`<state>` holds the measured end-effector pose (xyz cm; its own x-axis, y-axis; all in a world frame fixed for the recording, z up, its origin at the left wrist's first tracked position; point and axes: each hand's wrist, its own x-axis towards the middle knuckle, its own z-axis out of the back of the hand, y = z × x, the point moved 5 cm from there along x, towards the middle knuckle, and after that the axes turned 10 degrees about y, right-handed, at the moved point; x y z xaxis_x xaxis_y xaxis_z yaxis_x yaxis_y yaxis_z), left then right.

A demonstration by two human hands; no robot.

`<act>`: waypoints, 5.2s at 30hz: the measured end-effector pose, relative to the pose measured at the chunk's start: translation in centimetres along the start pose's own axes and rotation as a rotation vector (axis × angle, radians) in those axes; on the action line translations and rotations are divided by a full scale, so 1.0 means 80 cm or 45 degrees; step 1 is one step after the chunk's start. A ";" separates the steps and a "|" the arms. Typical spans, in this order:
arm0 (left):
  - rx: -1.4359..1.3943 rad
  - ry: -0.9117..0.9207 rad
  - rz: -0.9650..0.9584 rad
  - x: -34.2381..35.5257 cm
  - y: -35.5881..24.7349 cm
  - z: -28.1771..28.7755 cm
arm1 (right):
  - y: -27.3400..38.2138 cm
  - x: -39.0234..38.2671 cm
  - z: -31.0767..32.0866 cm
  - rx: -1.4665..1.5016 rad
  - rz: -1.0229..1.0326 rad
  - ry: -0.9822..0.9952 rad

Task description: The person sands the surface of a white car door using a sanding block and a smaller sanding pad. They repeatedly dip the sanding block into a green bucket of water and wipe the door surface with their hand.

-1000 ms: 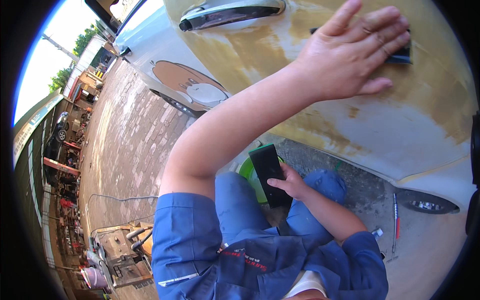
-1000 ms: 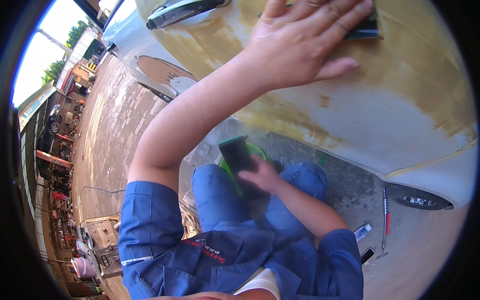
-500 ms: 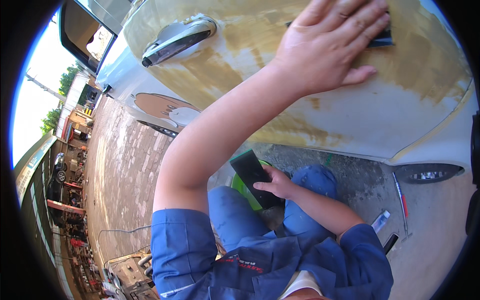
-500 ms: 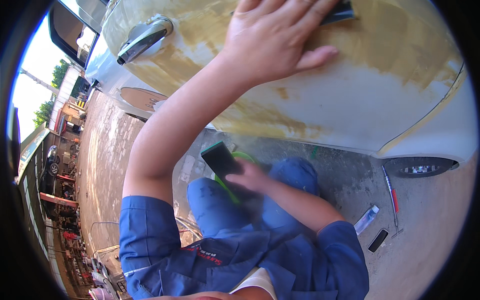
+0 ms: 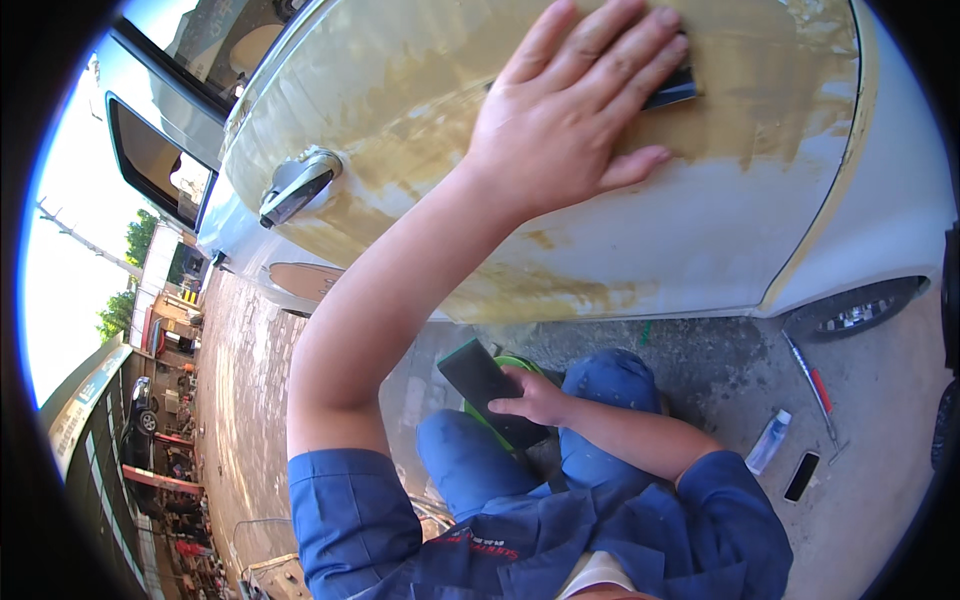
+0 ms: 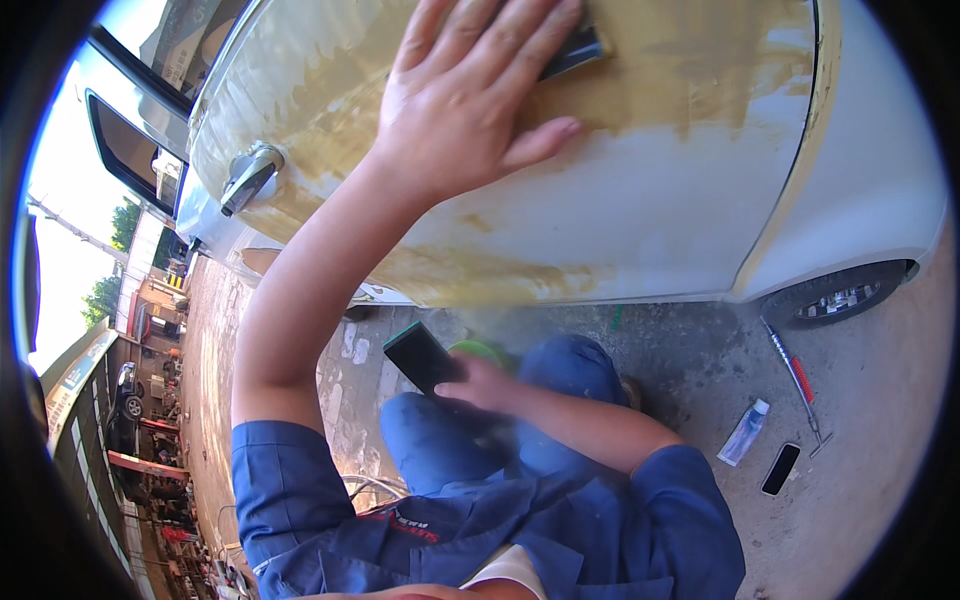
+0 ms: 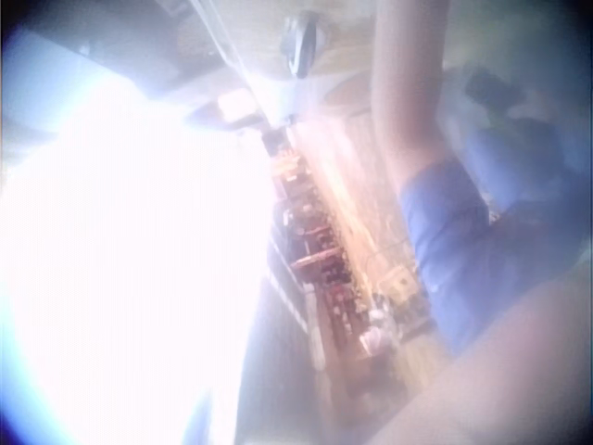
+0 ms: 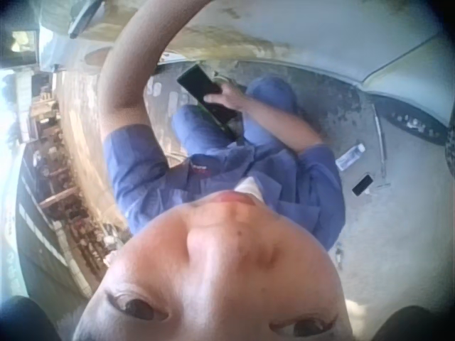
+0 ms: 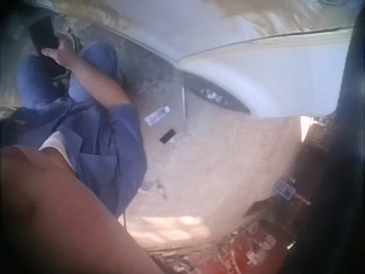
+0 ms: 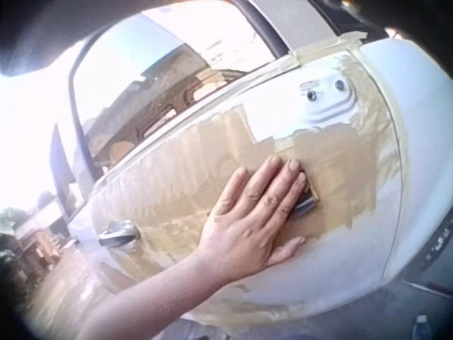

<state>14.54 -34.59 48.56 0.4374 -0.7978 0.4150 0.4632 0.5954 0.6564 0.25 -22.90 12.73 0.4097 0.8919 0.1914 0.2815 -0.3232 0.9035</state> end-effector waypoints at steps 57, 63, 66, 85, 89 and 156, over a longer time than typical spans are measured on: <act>0.070 0.060 0.312 -0.181 0.041 -0.031 | 0.031 -0.039 0.019 0.237 0.154 -0.183; 0.024 -0.089 0.506 -0.290 0.042 -0.041 | 0.053 -0.046 0.023 0.513 0.155 -0.288; -0.589 -0.252 0.942 -0.342 0.008 -0.030 | 0.056 -0.046 0.024 0.606 0.168 -0.309; -2.226 0.210 2.688 -0.761 -0.383 -0.368 | 0.022 -0.018 -0.019 0.324 -0.020 -0.226; -2.269 0.131 2.691 -0.845 -0.481 -0.464 | 0.018 -0.022 -0.019 0.322 -0.147 -0.159; -3.518 -0.085 1.007 -0.384 -0.063 -0.163 | 0.089 -0.066 -0.083 -0.228 0.429 -0.028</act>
<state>8.83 -11.86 24.26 0.8213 -0.5606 0.1058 -0.2541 -0.5256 -0.8119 -5.69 -27.83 20.66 0.4727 0.7374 0.4825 -0.0276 -0.5349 0.8445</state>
